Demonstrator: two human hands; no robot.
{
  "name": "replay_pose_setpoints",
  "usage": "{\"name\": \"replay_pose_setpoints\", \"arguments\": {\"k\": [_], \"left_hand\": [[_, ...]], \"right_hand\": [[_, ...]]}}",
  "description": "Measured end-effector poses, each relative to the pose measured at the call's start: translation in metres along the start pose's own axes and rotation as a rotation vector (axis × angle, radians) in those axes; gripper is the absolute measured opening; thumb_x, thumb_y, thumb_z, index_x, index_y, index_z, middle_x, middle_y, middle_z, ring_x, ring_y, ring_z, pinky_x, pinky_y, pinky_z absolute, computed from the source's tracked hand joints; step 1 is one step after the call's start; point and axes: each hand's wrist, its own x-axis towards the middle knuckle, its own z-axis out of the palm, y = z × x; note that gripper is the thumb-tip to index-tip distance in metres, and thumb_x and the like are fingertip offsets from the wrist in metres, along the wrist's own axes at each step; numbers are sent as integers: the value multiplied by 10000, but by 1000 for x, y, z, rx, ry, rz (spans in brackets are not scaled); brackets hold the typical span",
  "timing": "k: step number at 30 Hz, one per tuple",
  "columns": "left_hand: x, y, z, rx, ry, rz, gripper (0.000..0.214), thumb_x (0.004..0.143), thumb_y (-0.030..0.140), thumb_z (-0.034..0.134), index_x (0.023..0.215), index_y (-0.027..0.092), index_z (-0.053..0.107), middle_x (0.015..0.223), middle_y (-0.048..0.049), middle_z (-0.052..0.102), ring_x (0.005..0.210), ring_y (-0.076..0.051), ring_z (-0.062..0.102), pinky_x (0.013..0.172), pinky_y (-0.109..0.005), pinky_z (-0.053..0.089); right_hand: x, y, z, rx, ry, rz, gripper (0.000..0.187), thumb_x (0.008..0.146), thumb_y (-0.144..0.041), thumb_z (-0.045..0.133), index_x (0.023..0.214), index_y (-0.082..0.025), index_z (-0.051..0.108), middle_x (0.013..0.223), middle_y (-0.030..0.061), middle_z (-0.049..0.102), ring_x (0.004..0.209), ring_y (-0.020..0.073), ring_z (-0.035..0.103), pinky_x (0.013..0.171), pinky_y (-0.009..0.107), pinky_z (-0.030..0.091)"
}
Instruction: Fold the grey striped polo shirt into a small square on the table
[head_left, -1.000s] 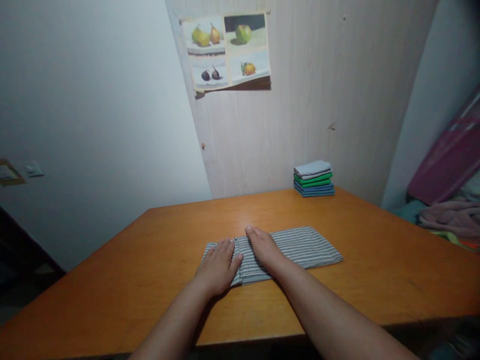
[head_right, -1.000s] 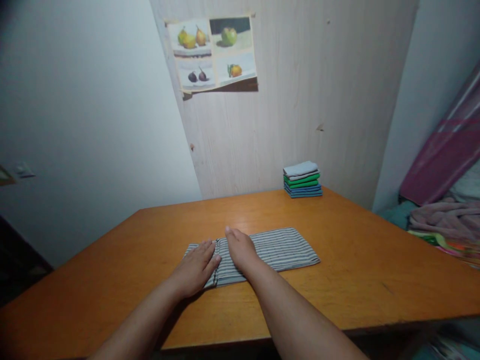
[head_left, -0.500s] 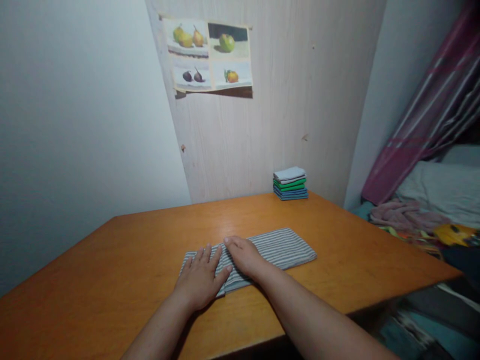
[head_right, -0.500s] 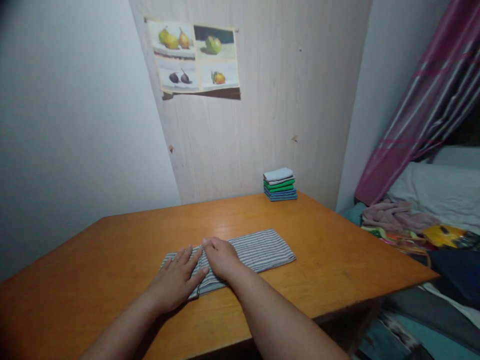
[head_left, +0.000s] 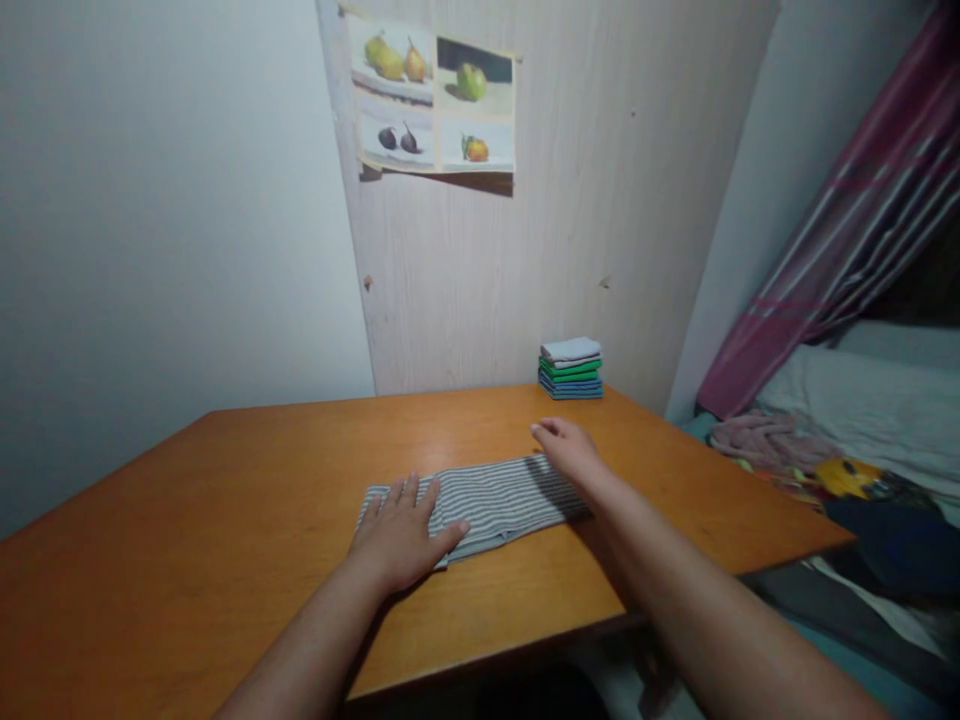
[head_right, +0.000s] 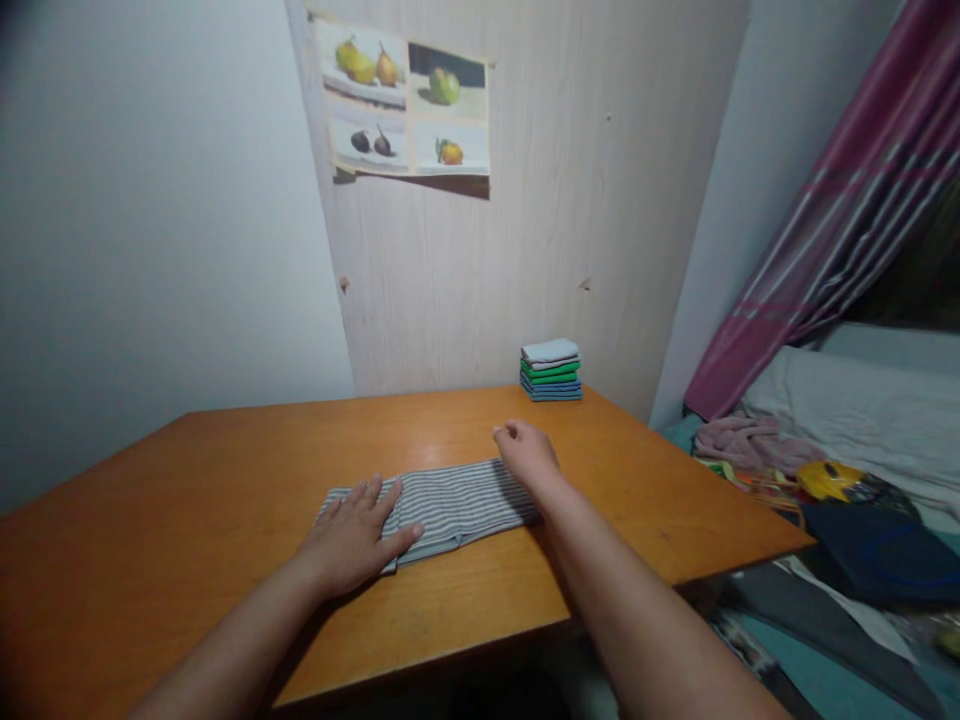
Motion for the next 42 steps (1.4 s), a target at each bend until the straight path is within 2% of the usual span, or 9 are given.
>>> {"name": "replay_pose_setpoints", "arguments": {"k": [5, 9, 13, 18, 23, 27, 34, 39, 42], "left_hand": [[-1, 3, -2, 4, -1, -8, 1005, 809, 882, 277, 1581, 240, 304, 1655, -172, 200, 1527, -392, 178, 1200, -630, 124], [-1, 3, -3, -3, -2, -10, 996, 817, 870, 290, 1581, 232, 308, 1657, -163, 197, 1531, -380, 173, 1207, -614, 120], [0, 1, 0, -29, 28, 0, 1013, 804, 887, 290, 1576, 232, 323, 1650, -171, 220, 1526, -385, 195, 1205, -612, 126], [-1, 1, 2, -70, 53, -5, 1002, 792, 892, 326, 1561, 251, 359, 1645, -164, 238, 1522, -395, 200, 1196, -633, 128], [-2, 1, 3, -92, 54, 11, 1018, 790, 899, 307, 1566, 242, 347, 1645, -169, 243, 1529, -389, 176, 1198, -630, 124], [-2, 2, 4, -112, 67, 15, 1018, 788, 899, 312, 1559, 237, 364, 1643, -174, 247, 1528, -395, 175, 1196, -631, 128], [-4, 4, 3, -116, 75, 8, 1012, 791, 887, 323, 1560, 231, 362, 1645, -170, 245, 1532, -390, 165, 1199, -627, 124], [-4, 4, 3, -126, 61, 5, 1035, 789, 892, 299, 1562, 206, 359, 1647, -184, 227, 1529, -397, 170, 1201, -626, 121], [-4, 4, 4, -130, 63, 4, 1044, 787, 896, 285, 1564, 202, 354, 1646, -189, 231, 1529, -396, 172, 1201, -625, 117]], "right_hand": [[3, 56, -36, -266, -42, 205, 366, 840, -484, 625, 872, -132, 719, 949, 184, 723, 924, 303, 666, 741, 336, 453], [-3, 66, -37, -348, -136, 292, 416, 715, -567, 745, 777, -157, 709, 843, 165, 721, 821, 290, 676, 667, 328, 455], [-2, 56, -30, -336, -199, 343, 366, 635, -474, 832, 760, -158, 695, 852, 136, 721, 796, 254, 672, 605, 294, 450], [-3, 38, -30, -245, -269, 399, 150, 685, -248, 766, 669, -148, 656, 705, 63, 686, 603, 168, 618, 491, 245, 406], [-1, 16, -44, -185, -295, 319, 81, 720, -167, 688, 651, -137, 660, 633, 33, 645, 562, 140, 576, 480, 229, 374], [-1, -14, -50, -141, -323, 221, 100, 742, -127, 624, 802, -130, 705, 691, 27, 675, 580, 128, 579, 492, 208, 360], [-24, -68, -12, -167, -376, 13, 176, 681, -121, 640, 837, -164, 707, 703, 2, 685, 619, 139, 593, 539, 206, 370], [-40, -74, 34, -262, -348, -65, 135, 659, -134, 691, 788, -164, 714, 794, 86, 729, 707, 204, 641, 606, 256, 406], [-40, -70, 45, -292, -330, -81, 154, 699, -158, 679, 843, -148, 734, 878, 137, 749, 765, 240, 673, 640, 278, 426]]}}
